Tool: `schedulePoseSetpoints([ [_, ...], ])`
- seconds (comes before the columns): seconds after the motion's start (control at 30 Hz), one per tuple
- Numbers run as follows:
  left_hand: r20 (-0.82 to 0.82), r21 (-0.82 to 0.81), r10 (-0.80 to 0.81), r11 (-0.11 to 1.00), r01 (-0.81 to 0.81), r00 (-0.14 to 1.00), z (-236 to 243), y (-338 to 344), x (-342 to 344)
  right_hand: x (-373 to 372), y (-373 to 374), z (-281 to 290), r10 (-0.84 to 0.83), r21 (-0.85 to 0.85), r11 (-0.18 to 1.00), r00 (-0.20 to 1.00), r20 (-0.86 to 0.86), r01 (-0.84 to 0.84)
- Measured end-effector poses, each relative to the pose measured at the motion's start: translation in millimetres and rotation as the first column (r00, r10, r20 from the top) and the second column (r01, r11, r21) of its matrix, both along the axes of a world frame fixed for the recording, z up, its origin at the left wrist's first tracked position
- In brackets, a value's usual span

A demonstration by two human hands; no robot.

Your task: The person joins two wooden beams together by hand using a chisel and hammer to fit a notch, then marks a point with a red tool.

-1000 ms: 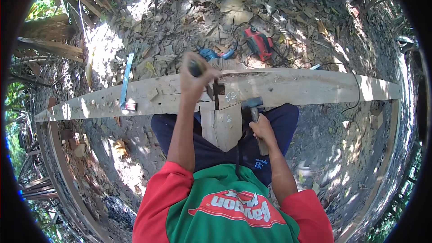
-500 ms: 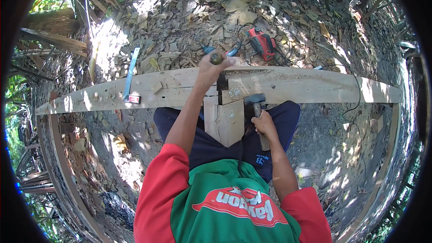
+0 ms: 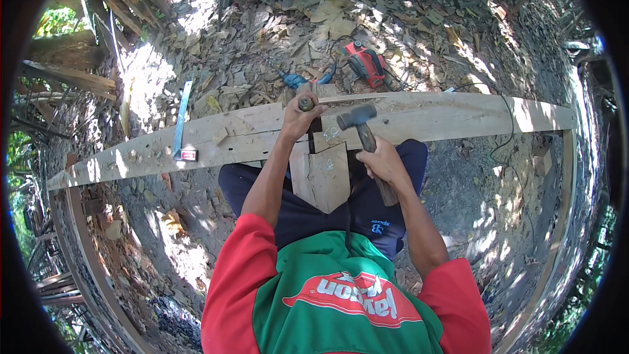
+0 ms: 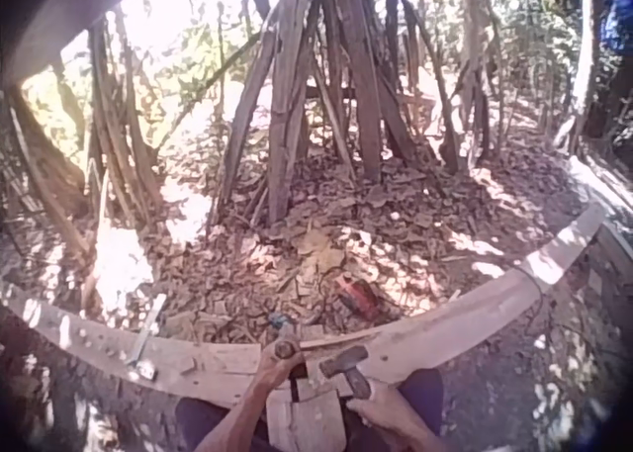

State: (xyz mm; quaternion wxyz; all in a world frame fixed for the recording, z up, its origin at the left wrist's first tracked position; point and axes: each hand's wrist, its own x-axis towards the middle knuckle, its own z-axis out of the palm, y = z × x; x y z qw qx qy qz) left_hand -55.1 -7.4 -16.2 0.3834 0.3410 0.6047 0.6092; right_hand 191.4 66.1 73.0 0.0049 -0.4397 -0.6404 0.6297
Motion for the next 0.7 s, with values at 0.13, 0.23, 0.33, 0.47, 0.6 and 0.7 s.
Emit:
schedulePoseSetpoints([
  [0.13,-0.036,0.094,0.017,0.995,-0.013,0.999,1,3,11,-32,-1,91,0.104,0.427,0.903,0.938,-0.330,0.050],
  [0.23,-0.006,0.152,0.011,0.988,-0.010,1.000,29,-8,28,-48,-10,106,0.138,0.503,0.859,0.905,-0.403,0.093],
  [0.33,-0.224,0.338,-0.018,0.936,0.095,0.974,17,-13,15,-69,-16,53,0.165,0.641,0.768,0.969,-0.184,-0.009],
  [0.47,-0.287,0.240,-0.069,0.960,0.141,0.955,-12,-12,13,-83,-7,-8,0.134,0.602,0.765,0.971,0.197,-0.227],
  [0.6,-0.212,0.083,-0.057,0.994,0.076,0.976,-15,2,-16,-79,-2,40,0.214,0.563,0.824,0.957,-0.195,-0.069],
  [0.7,-0.123,-0.099,-0.166,0.983,0.154,0.978,-2,2,-9,-59,18,121,0.114,0.523,0.852,0.968,-0.222,0.020],
])
